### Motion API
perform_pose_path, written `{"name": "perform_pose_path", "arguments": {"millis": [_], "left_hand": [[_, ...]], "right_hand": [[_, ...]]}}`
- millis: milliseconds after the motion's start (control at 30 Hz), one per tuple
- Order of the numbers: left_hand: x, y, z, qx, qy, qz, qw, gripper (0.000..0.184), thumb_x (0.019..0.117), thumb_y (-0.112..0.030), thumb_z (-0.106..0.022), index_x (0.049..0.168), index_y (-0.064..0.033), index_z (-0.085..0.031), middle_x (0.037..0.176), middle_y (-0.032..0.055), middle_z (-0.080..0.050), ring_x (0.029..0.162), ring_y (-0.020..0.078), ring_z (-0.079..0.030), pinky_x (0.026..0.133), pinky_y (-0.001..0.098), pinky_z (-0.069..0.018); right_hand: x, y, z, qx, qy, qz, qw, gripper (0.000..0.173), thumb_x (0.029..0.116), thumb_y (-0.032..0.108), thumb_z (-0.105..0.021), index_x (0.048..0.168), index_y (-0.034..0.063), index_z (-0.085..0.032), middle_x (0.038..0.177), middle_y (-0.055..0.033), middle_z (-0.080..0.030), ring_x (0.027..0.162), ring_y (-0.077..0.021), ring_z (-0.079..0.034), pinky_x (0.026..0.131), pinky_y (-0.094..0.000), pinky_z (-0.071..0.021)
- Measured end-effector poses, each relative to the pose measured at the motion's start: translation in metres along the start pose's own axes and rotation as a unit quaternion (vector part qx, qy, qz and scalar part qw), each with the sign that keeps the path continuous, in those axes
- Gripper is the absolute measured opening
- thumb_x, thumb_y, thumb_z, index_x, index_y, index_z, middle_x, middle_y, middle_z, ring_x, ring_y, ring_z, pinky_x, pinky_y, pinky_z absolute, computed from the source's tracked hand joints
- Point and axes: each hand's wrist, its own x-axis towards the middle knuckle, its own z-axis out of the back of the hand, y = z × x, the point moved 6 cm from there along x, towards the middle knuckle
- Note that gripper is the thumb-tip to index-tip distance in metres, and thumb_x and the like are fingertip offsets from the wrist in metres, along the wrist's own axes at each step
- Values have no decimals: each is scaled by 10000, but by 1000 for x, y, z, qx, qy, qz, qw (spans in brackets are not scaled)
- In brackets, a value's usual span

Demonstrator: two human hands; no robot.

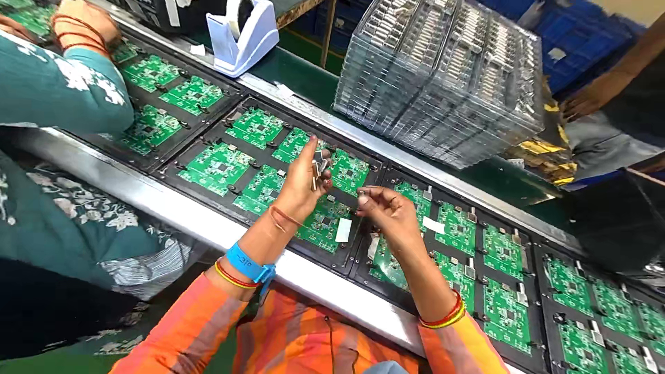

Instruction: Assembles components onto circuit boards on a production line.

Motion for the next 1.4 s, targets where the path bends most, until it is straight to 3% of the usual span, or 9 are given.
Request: {"name": "perform_pose_path", "arguments": {"millis": [100,267,600,767,900,967,1033,1233,1400], "left_hand": [[36,21,16,-68,-2,45,997,402,1110,-305,-256,1207,-78,-573,888,15,-629,559,41,-523,468,156,-411],[27,25,14,-64,1,66,996,273,1083,-200,-409,1116,-68,-645,940,30,-689,612,34,-585,529,148,-468],[-1,13,4,144,40,-25,988,188,1075,-252,-536,1113,-91,-626,807,-42,-627,526,-28,-438,446,117,-297],[28,21,7,275,62,-112,953,147,1005,-159,-658,973,-18,-682,707,-14,-611,545,20,-489,495,185,-383],[33,27,7,423,84,-169,886,212,961,-247,-704,931,-39,-734,803,46,-710,713,129,-649,705,398,-536],[28,28,2,448,119,-169,870,203,945,-228,-716,850,-50,-725,738,34,-688,664,122,-628,660,394,-519],[8,23,-6,447,149,-157,868,216,942,-120,-710,747,-47,-653,630,17,-572,557,92,-499,548,302,-410],[-10,19,-2,256,136,-4,957,227,1065,-210,-543,1233,-66,-594,910,-15,-579,648,7,-453,566,158,-371],[29,28,12,68,77,30,994,241,997,46,-524,1224,26,-603,1021,73,-674,771,76,-638,709,201,-542]], "right_hand": [[0,-5,-5,-215,2,89,973,296,857,67,-726,1141,-13,-709,1232,-181,-607,884,-128,-677,756,-250,-593],[-2,-13,-19,-428,50,164,887,267,858,95,-745,1101,-8,-705,1080,-187,-693,1041,-378,-659,911,-528,-534],[-1,-18,-14,-447,43,154,880,117,882,71,-743,966,-10,-734,1038,-188,-712,986,-366,-685,893,-532,-548],[-4,-11,-9,-483,61,148,861,91,910,104,-727,900,19,-757,1071,-193,-691,1016,-398,-643,859,-554,-520],[-6,3,-10,-467,56,166,866,246,916,133,-732,1112,-15,-716,1287,-248,-619,1143,-433,-620,923,-586,-518],[-8,16,-19,-448,72,207,867,444,914,103,-721,1324,-29,-614,1337,-255,-599,1213,-426,-606,987,-578,-505],[-12,26,-29,-433,79,256,861,367,900,24,-688,1261,-33,-652,1145,-215,-667,1088,-381,-657,922,-511,-552],[22,24,6,-421,15,211,882,278,901,57,-626,1158,-10,-712,1112,-237,-628,794,-293,-682,660,-428,-593],[64,7,53,-409,-15,108,906,281,917,109,-695,1127,-76,-713,1204,-288,-592,884,-276,-682,768,-366,-590]]}}
